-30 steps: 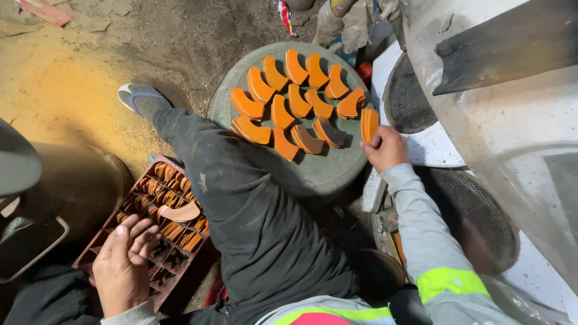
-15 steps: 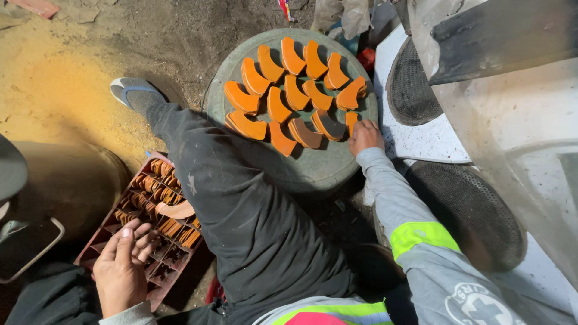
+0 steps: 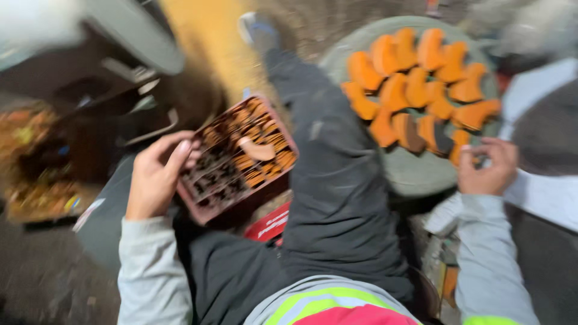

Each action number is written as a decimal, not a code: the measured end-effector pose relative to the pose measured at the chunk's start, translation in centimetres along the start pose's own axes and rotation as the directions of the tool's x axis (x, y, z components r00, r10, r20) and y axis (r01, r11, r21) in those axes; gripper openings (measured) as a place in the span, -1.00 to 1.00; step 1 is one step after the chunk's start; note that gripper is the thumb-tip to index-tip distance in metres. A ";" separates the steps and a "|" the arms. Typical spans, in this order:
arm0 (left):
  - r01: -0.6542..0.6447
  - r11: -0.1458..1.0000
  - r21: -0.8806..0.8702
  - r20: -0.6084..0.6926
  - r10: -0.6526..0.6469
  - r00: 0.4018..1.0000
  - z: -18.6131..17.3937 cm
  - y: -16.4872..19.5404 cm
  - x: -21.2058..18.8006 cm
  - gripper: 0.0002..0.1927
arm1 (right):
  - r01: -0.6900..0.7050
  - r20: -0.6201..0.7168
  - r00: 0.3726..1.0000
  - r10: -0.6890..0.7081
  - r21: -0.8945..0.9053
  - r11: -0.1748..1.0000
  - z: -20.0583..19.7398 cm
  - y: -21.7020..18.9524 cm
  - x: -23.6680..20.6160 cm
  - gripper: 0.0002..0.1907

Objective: The person sits on the floor and repeatedly picks up orange shoe sole parts from a crate, grinds their edges against a bench grinder, and places them on a nearby surface. The process is repeated for multiple parts.

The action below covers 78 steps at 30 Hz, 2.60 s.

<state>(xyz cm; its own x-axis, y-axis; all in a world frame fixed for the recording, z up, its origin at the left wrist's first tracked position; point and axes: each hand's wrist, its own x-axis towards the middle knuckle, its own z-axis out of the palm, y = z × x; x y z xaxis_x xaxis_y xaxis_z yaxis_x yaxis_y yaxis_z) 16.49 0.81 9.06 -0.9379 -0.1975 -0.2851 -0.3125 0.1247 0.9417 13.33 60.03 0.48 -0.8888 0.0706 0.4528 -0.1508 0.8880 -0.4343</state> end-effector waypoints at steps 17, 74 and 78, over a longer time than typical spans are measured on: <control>0.021 0.776 0.631 -0.002 -0.025 1.000 -4.2 -9.2 3.2 -0.51 | 0.325 0.866 0.411 -0.285 0.152 0.933 27.2 -40.3 -1.5 -0.36; -0.029 0.994 -0.105 -0.101 0.019 0.995 1.3 -2.7 11.0 -0.45 | -0.151 0.470 0.750 -0.466 0.807 0.571 23.0 -39.5 13.8 -0.62; -0.148 0.936 -0.321 -0.038 0.143 0.989 -0.2 -2.5 12.8 -0.53 | 0.107 0.284 0.804 -0.523 0.796 0.596 24.5 -41.7 14.0 -0.58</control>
<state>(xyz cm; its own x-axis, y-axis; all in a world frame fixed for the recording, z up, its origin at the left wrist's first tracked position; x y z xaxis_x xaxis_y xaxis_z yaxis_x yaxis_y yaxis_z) 5.25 -2.21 3.07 -0.9666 -0.2144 -0.1402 -0.1055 -0.1658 0.9805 -3.43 12.92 5.87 -0.7585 -0.5366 0.3698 -0.5291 0.1758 -0.8302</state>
